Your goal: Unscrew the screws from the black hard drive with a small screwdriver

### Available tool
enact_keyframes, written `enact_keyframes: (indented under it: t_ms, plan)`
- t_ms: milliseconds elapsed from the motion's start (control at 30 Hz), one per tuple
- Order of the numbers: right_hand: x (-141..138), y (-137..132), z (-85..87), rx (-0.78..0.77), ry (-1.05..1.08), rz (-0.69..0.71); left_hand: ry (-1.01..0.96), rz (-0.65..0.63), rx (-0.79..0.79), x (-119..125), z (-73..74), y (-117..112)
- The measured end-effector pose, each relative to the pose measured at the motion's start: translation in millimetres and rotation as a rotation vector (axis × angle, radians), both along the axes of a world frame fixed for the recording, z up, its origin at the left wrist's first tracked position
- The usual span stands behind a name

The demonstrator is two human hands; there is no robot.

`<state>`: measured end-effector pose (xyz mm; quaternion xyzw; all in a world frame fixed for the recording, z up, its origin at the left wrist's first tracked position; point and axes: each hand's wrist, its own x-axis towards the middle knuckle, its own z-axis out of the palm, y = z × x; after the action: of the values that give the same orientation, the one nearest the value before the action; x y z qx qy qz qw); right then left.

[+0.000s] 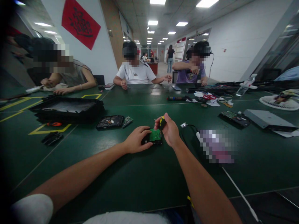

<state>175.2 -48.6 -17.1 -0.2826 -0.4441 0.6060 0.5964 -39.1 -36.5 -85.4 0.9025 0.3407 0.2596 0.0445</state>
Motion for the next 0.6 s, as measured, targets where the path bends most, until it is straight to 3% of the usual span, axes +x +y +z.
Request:
enact_keyframes:
  t_ms: [600]
  plan:
    - [-1.5,0.6,-2.7,0.019,0.055,0.041,-0.015,-0.001,0.004,-0.1,-2.4,1.7]
